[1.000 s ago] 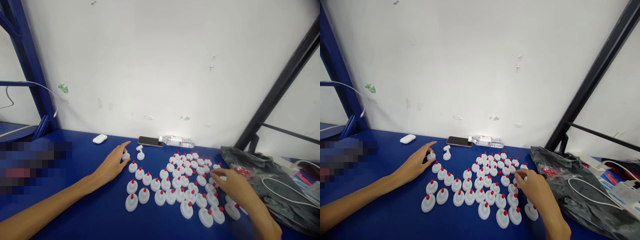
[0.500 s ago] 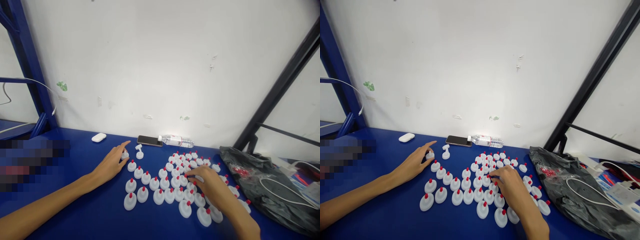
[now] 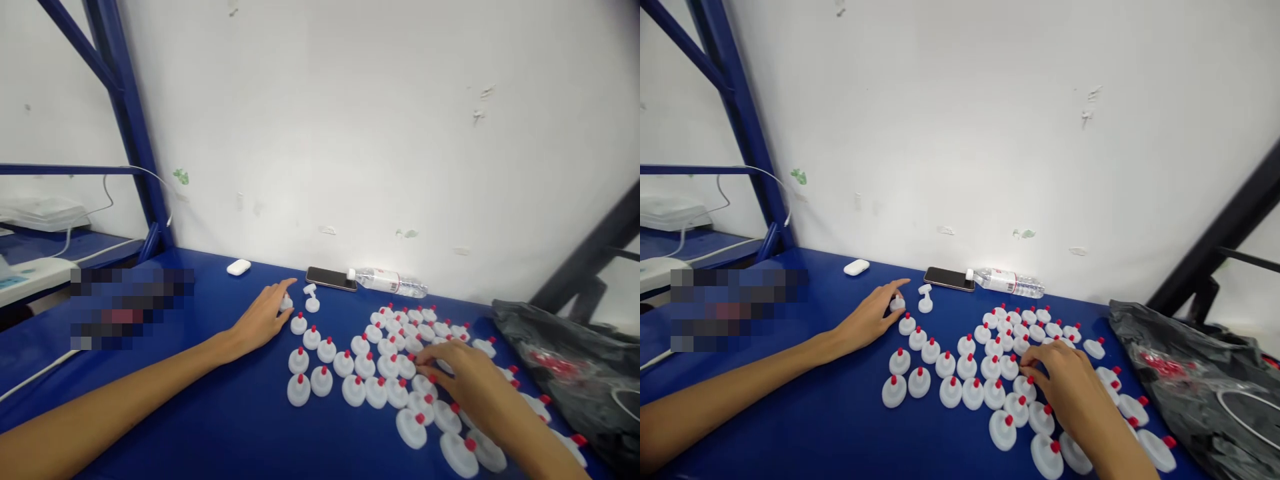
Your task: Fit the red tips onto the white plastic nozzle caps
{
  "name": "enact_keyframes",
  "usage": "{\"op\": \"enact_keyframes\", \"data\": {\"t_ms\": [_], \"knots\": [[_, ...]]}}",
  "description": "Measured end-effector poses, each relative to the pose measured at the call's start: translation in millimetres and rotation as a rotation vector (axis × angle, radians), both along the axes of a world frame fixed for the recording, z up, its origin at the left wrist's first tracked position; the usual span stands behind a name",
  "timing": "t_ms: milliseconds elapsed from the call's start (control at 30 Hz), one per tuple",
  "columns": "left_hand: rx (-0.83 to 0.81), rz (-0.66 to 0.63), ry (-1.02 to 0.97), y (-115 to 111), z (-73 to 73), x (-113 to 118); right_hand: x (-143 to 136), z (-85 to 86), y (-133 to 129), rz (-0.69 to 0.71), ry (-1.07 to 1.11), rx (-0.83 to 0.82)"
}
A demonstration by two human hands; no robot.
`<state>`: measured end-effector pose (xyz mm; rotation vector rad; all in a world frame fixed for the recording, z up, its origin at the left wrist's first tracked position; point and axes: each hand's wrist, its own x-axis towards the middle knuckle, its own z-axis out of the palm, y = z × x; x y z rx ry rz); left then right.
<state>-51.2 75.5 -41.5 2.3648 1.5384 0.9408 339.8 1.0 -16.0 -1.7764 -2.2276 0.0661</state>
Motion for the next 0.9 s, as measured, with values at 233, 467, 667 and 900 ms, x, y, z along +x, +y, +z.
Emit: {"op": "enact_keyframes", "data": {"t_ms": [233,467,667,900], "knots": [[0.067,-0.026,-0.076,-9,10.0,6,4,11.6,-4,-0.082,0.147,0.155],[0.234,-0.120,-0.100,-27,25.8,15,-19,37.7,-24,-0.199,0.395,0.393],[0.450,-0.392,-0.014,-51,30.6,23,-73,49.0,-42,0.102,0.652,0.462],[0.574,-0.569,0.037,-72,30.7,33,-117,40.4,-48,0.356,0.689,0.429]]}}
